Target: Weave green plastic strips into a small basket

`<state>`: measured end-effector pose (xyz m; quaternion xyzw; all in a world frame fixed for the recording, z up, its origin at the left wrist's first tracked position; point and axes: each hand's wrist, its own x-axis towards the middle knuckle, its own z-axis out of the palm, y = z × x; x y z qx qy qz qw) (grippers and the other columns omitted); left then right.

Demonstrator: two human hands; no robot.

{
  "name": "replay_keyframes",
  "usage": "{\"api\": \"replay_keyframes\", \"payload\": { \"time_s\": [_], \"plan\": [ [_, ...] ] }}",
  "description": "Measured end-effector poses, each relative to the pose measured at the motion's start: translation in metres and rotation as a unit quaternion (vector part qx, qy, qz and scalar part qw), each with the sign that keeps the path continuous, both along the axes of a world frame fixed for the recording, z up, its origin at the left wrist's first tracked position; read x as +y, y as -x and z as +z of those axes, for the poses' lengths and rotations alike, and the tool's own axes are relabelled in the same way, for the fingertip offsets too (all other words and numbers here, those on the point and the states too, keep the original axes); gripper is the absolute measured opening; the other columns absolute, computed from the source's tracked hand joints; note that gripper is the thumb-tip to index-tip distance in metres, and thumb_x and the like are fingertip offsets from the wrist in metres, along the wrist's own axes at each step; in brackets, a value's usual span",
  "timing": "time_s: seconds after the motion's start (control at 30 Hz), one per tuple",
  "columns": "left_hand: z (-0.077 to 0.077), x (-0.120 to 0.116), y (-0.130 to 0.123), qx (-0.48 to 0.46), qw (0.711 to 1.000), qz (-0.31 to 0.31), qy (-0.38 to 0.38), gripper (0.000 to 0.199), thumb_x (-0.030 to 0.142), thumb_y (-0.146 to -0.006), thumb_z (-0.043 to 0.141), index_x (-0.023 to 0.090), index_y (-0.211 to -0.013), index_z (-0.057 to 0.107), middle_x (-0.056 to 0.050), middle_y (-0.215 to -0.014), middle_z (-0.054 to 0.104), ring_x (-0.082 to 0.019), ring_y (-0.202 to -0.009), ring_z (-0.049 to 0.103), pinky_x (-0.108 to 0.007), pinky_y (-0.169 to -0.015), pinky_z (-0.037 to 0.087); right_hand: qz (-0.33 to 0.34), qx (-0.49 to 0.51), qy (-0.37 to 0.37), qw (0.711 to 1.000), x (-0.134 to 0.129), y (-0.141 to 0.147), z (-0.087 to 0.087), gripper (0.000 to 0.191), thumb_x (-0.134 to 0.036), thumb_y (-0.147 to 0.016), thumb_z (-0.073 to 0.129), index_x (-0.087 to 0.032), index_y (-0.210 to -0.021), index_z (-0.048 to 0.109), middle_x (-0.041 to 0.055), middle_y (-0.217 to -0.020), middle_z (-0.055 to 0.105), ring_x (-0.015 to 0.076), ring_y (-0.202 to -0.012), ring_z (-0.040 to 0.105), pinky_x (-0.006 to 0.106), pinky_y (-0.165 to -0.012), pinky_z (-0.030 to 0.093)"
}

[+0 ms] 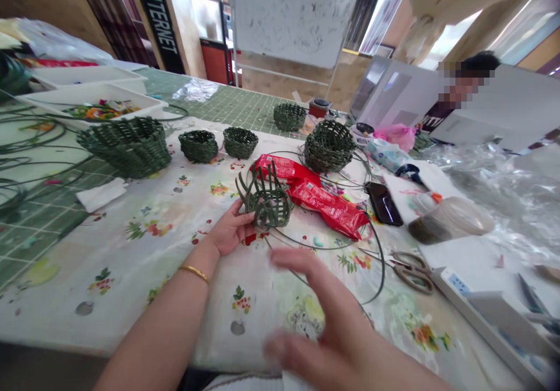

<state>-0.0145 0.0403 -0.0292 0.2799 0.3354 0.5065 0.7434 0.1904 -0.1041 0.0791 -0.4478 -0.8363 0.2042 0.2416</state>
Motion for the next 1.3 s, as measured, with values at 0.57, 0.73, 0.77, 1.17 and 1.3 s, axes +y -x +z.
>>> {"api": "replay_keyframes", "payload": {
  "time_s": [0.57,0.73,0.77,1.17,1.3],
  "plan": [
    [0.001,0.012,-0.004,0.001,0.955,0.297,-0.007,0.062,0.005,-0.063,0.072,0.031,-0.113,0.048,0.002,-0.098,0.064,-0.015,-0.079,0.067,-0.038,-0.075,0.057,-0.278,-0.428,-0.13,0.85,0.226,-0.158,0.058,0.049,-0.003,-0.073,0.056,-0.001,-0.121,0.058,0.032,-0.137,0.04,0.0463,-0.133,0.024,0.06,-0.1,0.013],
    [0.0,0.011,-0.007,0.028,0.943,0.332,-0.01,0.073,0.005,-0.061,0.073,0.032,-0.121,0.042,0.0,-0.099,0.063,-0.016,-0.079,0.066,-0.035,-0.073,0.056,-0.056,-0.396,-0.092,0.912,0.168,-0.062,-0.014,0.047,-0.008,-0.074,0.058,-0.019,-0.12,0.061,0.0119,-0.128,0.058,0.0258,-0.125,0.046,0.042,-0.106,0.03],
    [0.0,0.01,-0.009,0.032,0.944,0.328,-0.007,0.074,0.006,-0.061,0.073,0.033,-0.122,0.042,0.0,-0.1,0.063,-0.016,-0.079,0.066,-0.034,-0.073,0.056,-0.033,-0.32,-0.103,0.941,0.153,-0.041,-0.029,0.038,-0.013,-0.082,0.052,-0.018,-0.118,0.062,0.0119,-0.128,0.058,0.0237,-0.123,0.049,0.042,-0.107,0.031],
    [0.01,-0.024,-0.041,-0.006,0.988,0.155,-0.021,0.066,0.013,-0.065,0.073,0.03,-0.121,0.043,0.002,-0.093,0.065,-0.016,-0.079,0.065,-0.033,-0.073,0.055,-0.103,-0.056,-0.027,0.993,0.109,0.005,-0.086,0.02,-0.03,-0.086,0.053,-0.019,-0.087,0.069,0.0049,-0.073,0.07,0.0186,-0.067,0.063,0.029,-0.065,0.045],
    [0.012,-0.028,-0.041,-0.017,0.991,0.117,-0.062,0.068,0.013,-0.068,0.072,0.032,-0.126,0.042,0.0,-0.105,0.064,-0.018,-0.086,0.066,-0.035,-0.077,0.054,-0.069,0.031,0.01,0.997,0.104,0.0,-0.089,0.019,-0.027,-0.084,0.052,-0.019,-0.082,0.069,0.0005,-0.065,0.067,0.0143,-0.059,0.059,0.021,-0.053,0.039]
  ]
}}
